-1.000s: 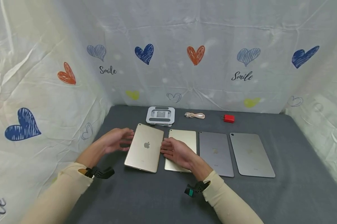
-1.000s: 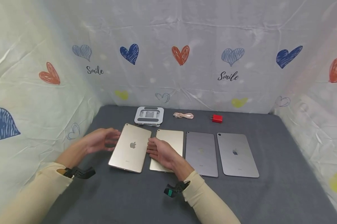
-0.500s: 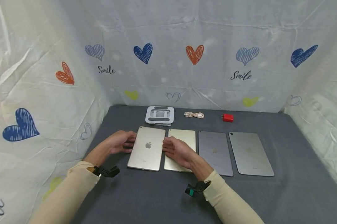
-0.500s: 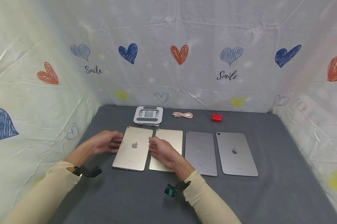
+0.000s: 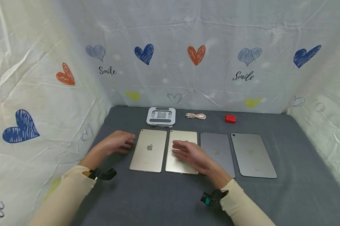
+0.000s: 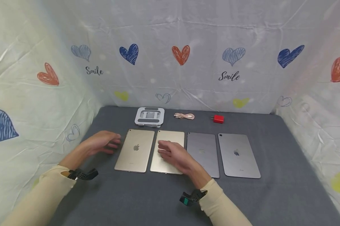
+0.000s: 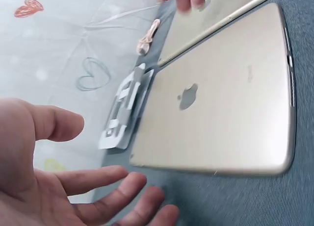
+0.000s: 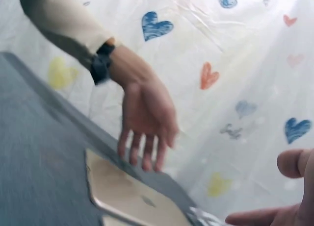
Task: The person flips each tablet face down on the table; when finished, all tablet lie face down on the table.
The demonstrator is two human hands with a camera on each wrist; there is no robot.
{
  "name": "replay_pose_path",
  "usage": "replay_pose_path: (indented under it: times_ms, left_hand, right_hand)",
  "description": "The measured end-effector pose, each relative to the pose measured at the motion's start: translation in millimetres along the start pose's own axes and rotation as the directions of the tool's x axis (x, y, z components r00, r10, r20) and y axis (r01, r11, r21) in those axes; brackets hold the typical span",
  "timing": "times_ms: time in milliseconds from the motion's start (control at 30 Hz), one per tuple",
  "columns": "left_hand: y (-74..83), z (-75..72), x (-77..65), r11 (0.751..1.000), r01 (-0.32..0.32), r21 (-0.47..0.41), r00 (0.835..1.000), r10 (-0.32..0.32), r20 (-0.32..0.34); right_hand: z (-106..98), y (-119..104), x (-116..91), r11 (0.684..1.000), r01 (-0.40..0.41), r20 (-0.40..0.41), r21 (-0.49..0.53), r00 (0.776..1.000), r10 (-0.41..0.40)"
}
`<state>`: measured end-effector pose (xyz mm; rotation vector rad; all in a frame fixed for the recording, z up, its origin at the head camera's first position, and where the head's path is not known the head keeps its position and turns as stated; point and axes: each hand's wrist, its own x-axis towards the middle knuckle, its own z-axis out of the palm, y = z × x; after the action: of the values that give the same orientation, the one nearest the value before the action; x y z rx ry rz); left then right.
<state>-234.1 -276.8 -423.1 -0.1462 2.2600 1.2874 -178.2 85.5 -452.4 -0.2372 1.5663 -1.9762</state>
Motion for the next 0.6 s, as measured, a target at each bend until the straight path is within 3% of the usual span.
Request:
replay_pose_path:
  times_ms: [100, 167, 233, 300, 367, 433, 500, 600]
  left_hand:
    - [0.7, -12.0, -18.0, 0.992, -0.095, 0.079, 0.994, 0.099, -0.048]
    - [5.8, -22.0, -32.1, 0.972, -0.170, 0.160, 0.978, 0.186, -0.096]
    - [14.3, -33.6, -47.4, 0.941, -0.229, 0.251, 0.951, 0.271, -0.150]
    - [26.2, -44.5, -64.1, 0.899, -0.274, 0.343, 0.907, 0.360, -0.218]
    - [39.3, -54.4, -80.5, 0.848, -0.308, 0.431, 0.841, 0.454, -0.293]
    - [52.2, -63.1, -95.2, 0.788, -0.325, 0.523, 0.753, 0.550, -0.360]
    - [62.0, -70.6, -106.9, 0.730, -0.313, 0.607, 0.656, 0.629, -0.417]
    - [69.4, -78.1, -116.8, 0.664, -0.257, 0.702, 0.537, 0.702, -0.467]
  right_hand:
    - [-24, -18, -31, 0.991, 0.077, -0.002, -0.112, 0.997, -0.078]
    - [-43, -35, -54, 0.967, 0.143, -0.027, -0.212, 0.988, -0.152]
    - [-62, -55, -78, 0.917, 0.219, -0.055, -0.334, 0.967, -0.251]
    - [-81, -75, -102, 0.815, 0.275, -0.075, -0.509, 0.930, -0.360]
    - [-99, -95, -125, 0.670, 0.287, -0.099, -0.685, 0.874, -0.475]
    - [-115, -112, -146, 0.506, 0.236, -0.119, -0.830, 0.810, -0.574]
    - [-129, -126, -162, 0.349, 0.121, -0.147, -0.929, 0.745, -0.651]
    - [-152, -138, -179, 0.168, -0.028, -0.144, -0.985, 0.666, -0.732]
